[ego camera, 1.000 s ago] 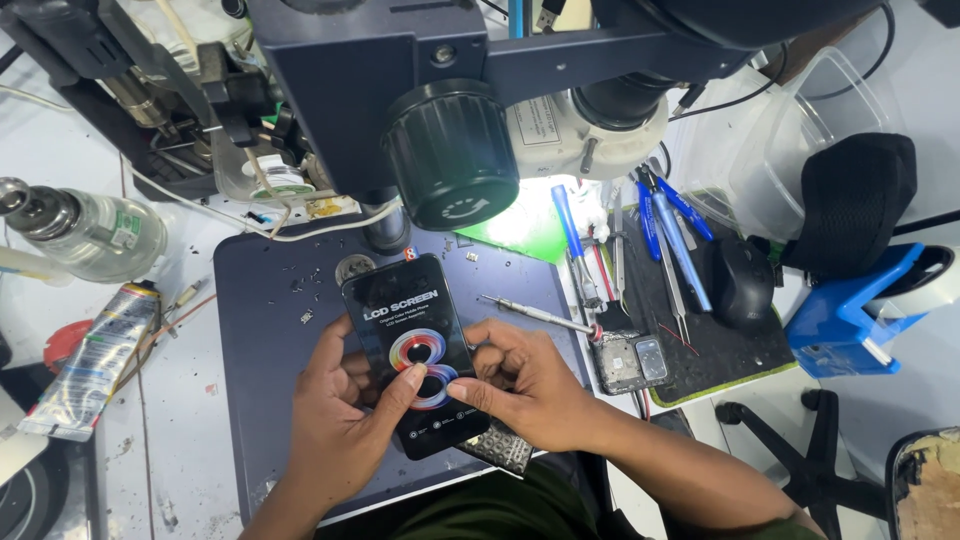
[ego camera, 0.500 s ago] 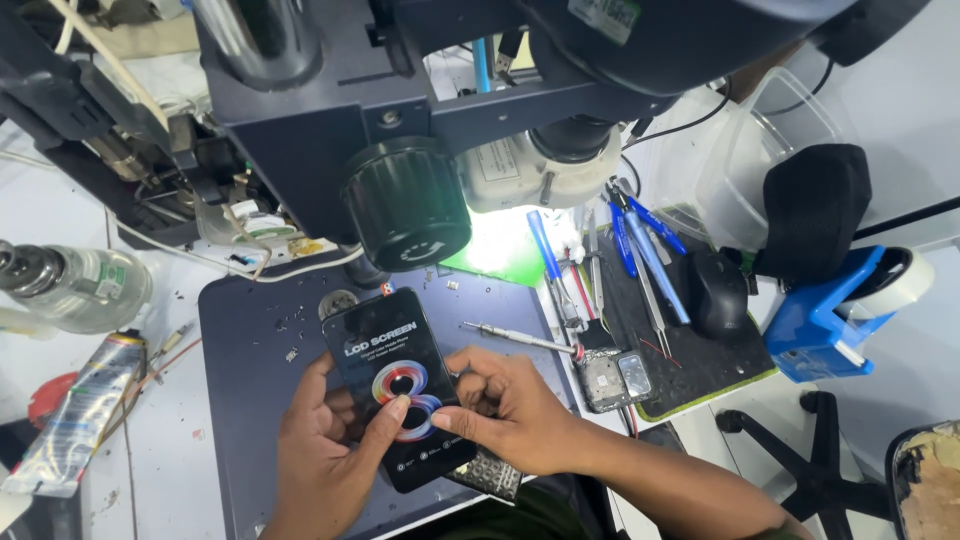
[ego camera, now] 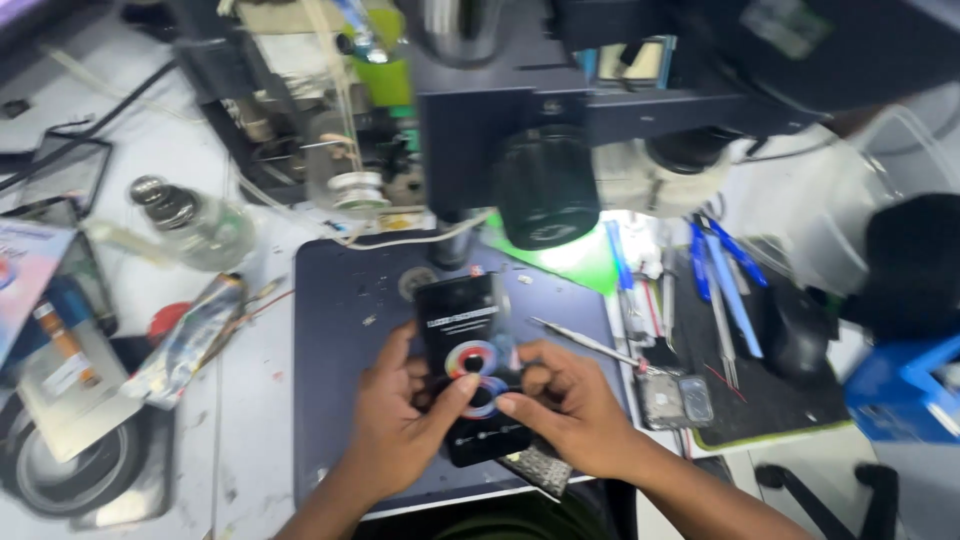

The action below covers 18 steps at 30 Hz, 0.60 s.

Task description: Attaching a new screen and reassembling internal components of a mobile phone

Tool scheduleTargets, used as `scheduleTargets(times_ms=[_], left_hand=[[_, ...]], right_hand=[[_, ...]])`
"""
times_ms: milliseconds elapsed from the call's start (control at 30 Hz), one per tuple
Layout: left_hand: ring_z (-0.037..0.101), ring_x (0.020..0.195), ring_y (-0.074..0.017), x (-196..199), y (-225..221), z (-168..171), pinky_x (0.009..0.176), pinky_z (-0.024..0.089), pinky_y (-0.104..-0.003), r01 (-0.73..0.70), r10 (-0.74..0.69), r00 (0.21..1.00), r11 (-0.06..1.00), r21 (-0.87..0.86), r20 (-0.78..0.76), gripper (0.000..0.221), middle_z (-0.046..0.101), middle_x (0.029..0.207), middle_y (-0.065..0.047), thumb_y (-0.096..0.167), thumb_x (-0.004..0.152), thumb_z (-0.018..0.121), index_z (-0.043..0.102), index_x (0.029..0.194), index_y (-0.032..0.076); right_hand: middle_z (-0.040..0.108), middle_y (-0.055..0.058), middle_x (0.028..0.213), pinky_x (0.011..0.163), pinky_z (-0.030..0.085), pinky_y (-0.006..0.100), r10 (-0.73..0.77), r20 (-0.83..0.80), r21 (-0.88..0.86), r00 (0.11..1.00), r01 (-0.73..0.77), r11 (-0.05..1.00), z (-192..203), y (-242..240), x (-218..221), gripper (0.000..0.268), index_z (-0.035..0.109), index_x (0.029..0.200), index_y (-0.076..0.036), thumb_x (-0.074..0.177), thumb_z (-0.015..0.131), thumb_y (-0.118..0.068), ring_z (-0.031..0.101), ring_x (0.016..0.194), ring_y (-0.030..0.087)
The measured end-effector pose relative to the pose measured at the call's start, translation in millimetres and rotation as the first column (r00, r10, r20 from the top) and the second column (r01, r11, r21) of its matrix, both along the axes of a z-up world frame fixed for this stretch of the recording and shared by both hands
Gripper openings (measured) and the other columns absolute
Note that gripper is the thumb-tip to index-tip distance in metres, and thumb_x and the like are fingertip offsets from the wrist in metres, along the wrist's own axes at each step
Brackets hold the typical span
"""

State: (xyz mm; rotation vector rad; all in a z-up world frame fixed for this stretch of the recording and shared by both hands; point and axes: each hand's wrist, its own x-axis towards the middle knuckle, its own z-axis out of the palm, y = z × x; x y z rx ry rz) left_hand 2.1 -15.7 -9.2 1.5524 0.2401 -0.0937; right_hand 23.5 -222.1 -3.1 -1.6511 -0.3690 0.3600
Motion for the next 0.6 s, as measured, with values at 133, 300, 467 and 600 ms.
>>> scheduleTargets(times_ms=[133, 300, 467, 600], left_hand=[[0.079, 0.062, -0.0148, 0, 4, 9, 0.057, 0.073, -0.03, 0.084, -0.081, 0.991, 0.996, -0.028, 0.108, 0.066, 0.082, 0.084, -0.009, 0.02, 0.083, 0.077, 0.05, 0.142, 0.006], [0.077, 0.068, -0.0137, -1, 6, 12, 0.063, 0.074, -0.031, 0.088, -0.078, 0.992, 0.991, -0.102, 0.097, 0.066, 0.081, 0.09, -0.011, 0.018, 0.084, 0.076, 0.049, 0.143, 0.007], [0.082, 0.064, -0.0181, -3, 11, 13, 0.062, 0.07, -0.027, 0.13, -0.124, 0.984, 0.991, -0.037, 0.13, 0.064, 0.082, 0.088, -0.009, 0.025, 0.087, 0.074, 0.048, 0.142, 0.005], [0.081, 0.067, -0.0174, -1, 11, 12, 0.064, 0.073, -0.03, 0.126, -0.119, 0.984, 0.991, -0.043, 0.13, 0.065, 0.082, 0.09, -0.009, 0.023, 0.086, 0.075, 0.048, 0.143, 0.006]], right_hand=[[0.048, -0.006, 0.058, 0.051, 0.028, 0.022, -0.023, -0.036, 0.021, 0.999, 0.024, 0.999, 0, 2, -1, 0.021, 0.069, 0.11, -0.004, 0.093, 0.075, -0.015, 0.036, 0.053, 0.004], [0.037, -0.007, 0.059, 0.048, 0.023, 0.022, -0.058, -0.012, -0.085, 0.998, 0.057, 0.995, -7, 0, -1, 0.026, 0.07, 0.11, -0.003, 0.09, 0.077, -0.017, 0.03, 0.051, 0.003], [0.039, -0.008, 0.057, 0.048, 0.024, 0.021, -0.058, -0.049, -0.063, 0.997, 0.055, 0.997, -5, 2, -3, 0.029, 0.071, 0.113, 0.0, 0.09, 0.077, -0.016, 0.032, 0.05, 0.003], [0.041, -0.008, 0.057, 0.049, 0.024, 0.021, -0.062, -0.033, -0.067, 0.998, 0.059, 0.996, -5, 3, -1, 0.027, 0.071, 0.111, -0.001, 0.089, 0.077, -0.016, 0.032, 0.05, 0.003]])
